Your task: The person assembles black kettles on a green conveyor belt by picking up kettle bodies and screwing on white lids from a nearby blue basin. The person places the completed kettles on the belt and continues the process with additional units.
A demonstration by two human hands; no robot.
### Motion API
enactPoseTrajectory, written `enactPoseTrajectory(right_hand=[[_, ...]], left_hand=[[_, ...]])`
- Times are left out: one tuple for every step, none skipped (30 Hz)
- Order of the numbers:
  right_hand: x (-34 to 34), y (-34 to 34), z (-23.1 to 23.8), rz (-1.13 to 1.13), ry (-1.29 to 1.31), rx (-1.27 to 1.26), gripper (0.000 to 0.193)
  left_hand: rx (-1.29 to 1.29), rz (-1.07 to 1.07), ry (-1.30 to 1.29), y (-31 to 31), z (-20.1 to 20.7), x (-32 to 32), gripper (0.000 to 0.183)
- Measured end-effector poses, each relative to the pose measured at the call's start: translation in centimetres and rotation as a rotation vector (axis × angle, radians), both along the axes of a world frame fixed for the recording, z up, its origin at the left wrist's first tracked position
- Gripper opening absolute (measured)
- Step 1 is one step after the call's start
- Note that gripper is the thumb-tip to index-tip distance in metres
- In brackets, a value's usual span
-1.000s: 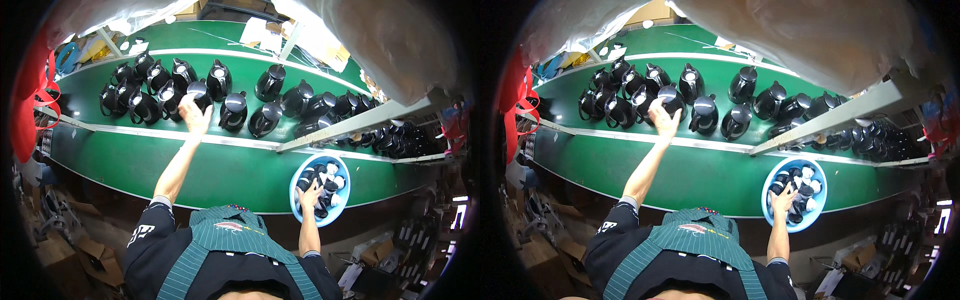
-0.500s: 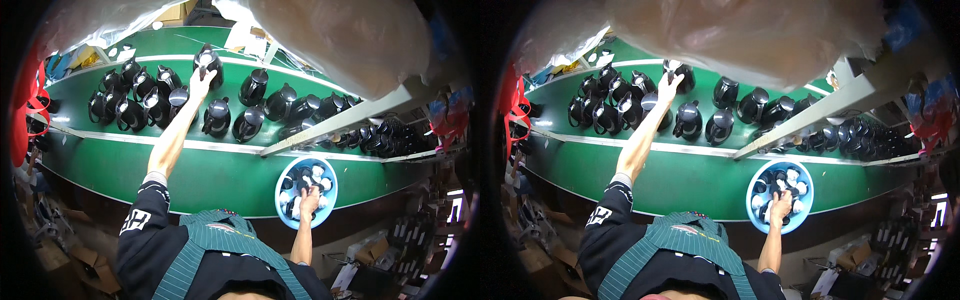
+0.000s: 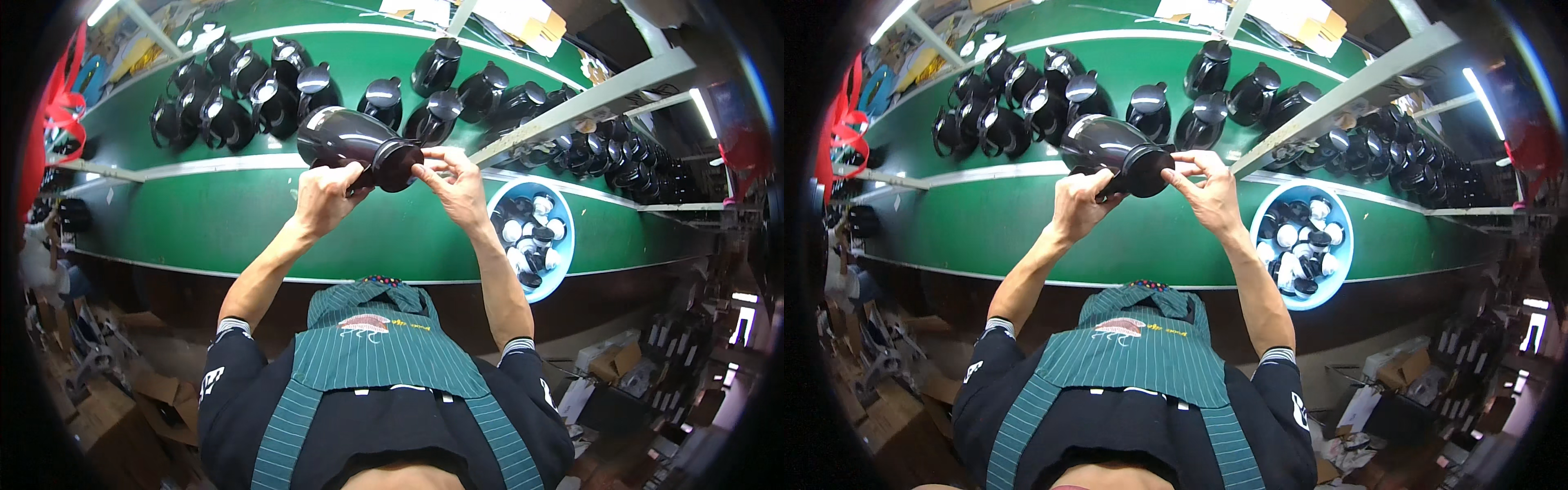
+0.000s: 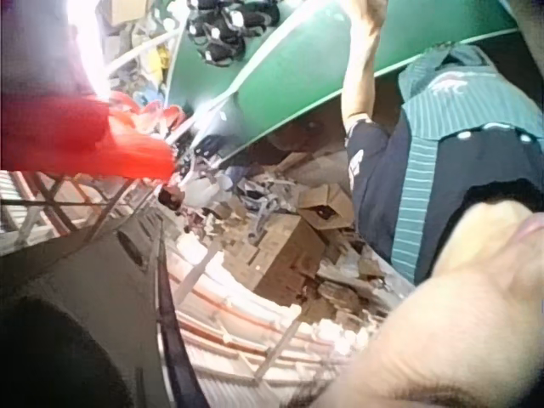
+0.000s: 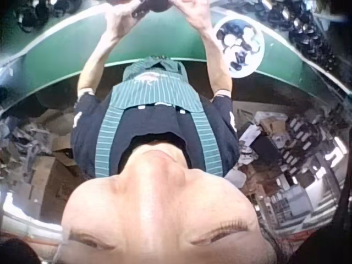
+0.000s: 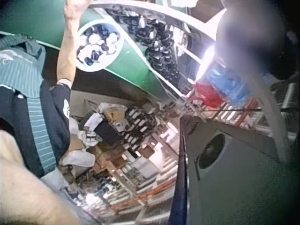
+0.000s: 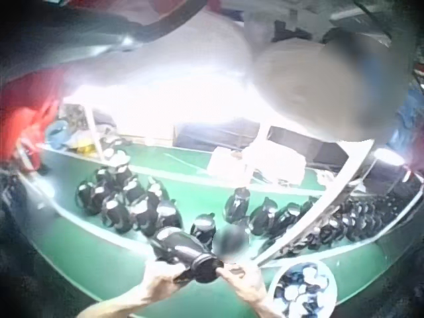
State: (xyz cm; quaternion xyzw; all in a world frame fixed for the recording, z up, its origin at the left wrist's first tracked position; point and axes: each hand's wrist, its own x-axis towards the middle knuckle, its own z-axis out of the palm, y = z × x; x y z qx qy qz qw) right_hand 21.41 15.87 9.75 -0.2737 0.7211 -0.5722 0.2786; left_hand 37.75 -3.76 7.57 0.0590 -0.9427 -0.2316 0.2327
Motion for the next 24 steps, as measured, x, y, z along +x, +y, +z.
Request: enactPoseTrajectory(right_hand=[[1.0,-0.1,-0.5,-0.039,0.060,0.027,0.038],[2.0,-0.1,-1.0,-0.080,0.121,0.053,0.038],[3.2,-0.6,-1.5,-0.043,0.303,0.022,0.046],[4.3,-0.9,-1.7,-0.042,0.501,0.083,0.048],[5.4,-0.8,-1.7,-0.020,0.418,0.146,0.053],[6.4,-0.8,-1.1,-0.002,0.334,0.210,0.058],[6.9,-0.8,-1.4,0.024,0.239,0.207,0.072],[7.2,-0.9,-2.1,0.014,0.138,0.143,0.075],[7.3,-1.3,-2.6,-0.002,0.039,0.078,0.078],[7.3,-1.6,-2.9,-0.017,-0.059,0.013,0.082],[7.4,-1.5,-2.9,-0.051,-0.309,-0.036,0.089],[7.6,-1.4,-3.4,-0.040,-0.198,-0.041,0.088],[7.8,-1.2,-4.1,-0.028,-0.087,-0.046,0.087],[8.0,-1.2,-4.6,-0.016,0.024,-0.050,0.087],[8.1,-1.2,-4.2,0.020,0.232,-0.007,0.084],[7.8,-1.0,-4.4,0.072,0.471,0.004,0.084],[7.2,-0.9,-4.9,0.126,0.710,0.014,0.083],[6.8,-1.1,-5.1,0.184,0.952,0.019,0.083],[6.6,-1.4,-4.8,0.237,1.029,-0.030,0.080],[6.2,-1.5,-4.8,0.296,1.087,-0.022,0.078],[5.6,-1.6,-4.6,0.355,1.149,-0.010,0.075],[5.4,-1.7,-4.4,0.415,1.210,0.000,0.073],[5.5,-1.7,-4.1,0.398,1.180,-0.023,0.061],[5.8,-2.2,-3.4,0.303,0.917,-0.015,0.058]], left_hand=[[-0.044,0.013,-0.017,0.2,-0.4,0.7,0.028],[-0.089,0.023,-0.034,0.5,-0.7,1.3,0.027],[-0.115,0.049,-0.056,0.9,-0.6,1.6,0.029],[-0.118,0.057,-0.055,1.1,-0.7,2.0,0.028],[-0.122,0.063,-0.054,1.3,-1.0,2.3,0.027],[-0.125,0.064,-0.052,1.4,-1.4,2.7,0.026],[-0.138,0.046,-0.069,1.3,-2.0,3.0,0.024],[-0.148,0.048,-0.084,1.5,-2.3,3.2,0.023],[-0.158,0.046,-0.097,1.6,-2.5,3.3,0.023],[-0.169,0.044,-0.111,1.6,-2.7,3.4,0.022],[-0.164,0.034,-0.130,1.7,-2.8,3.5,0.022],[-0.164,0.031,-0.149,1.5,-2.8,3.6,0.023],[-0.163,0.029,-0.168,1.4,-2.9,3.8,0.023],[-0.141,0.008,-0.206,1.0,-2.8,3.7,0.024],[-0.116,-0.010,-0.244,0.5,-2.5,3.7,0.024],[-0.090,-0.032,-0.285,0.0,-1.6,3.5,0.025],[-0.091,-0.050,-0.369,-0.5,-0.5,3.2,0.011],[-0.087,-0.103,-0.385,-1.7,0.5,2.7,0.013],[-0.047,-0.170,-0.445,-3.0,1.2,2.2,0.014],[-0.007,-0.238,-0.503,-4.2,2.0,1.7,0.016],[0.016,-0.262,-0.607,-4.9,3.2,0.7,0.018],[0.114,-0.293,-0.628,-5.6,3.3,0.4,0.017],[0.089,-0.297,-0.609,-5.6,3.2,0.6,0.019],[0.057,-0.302,-0.583,-5.6,3.0,0.5,0.021]])
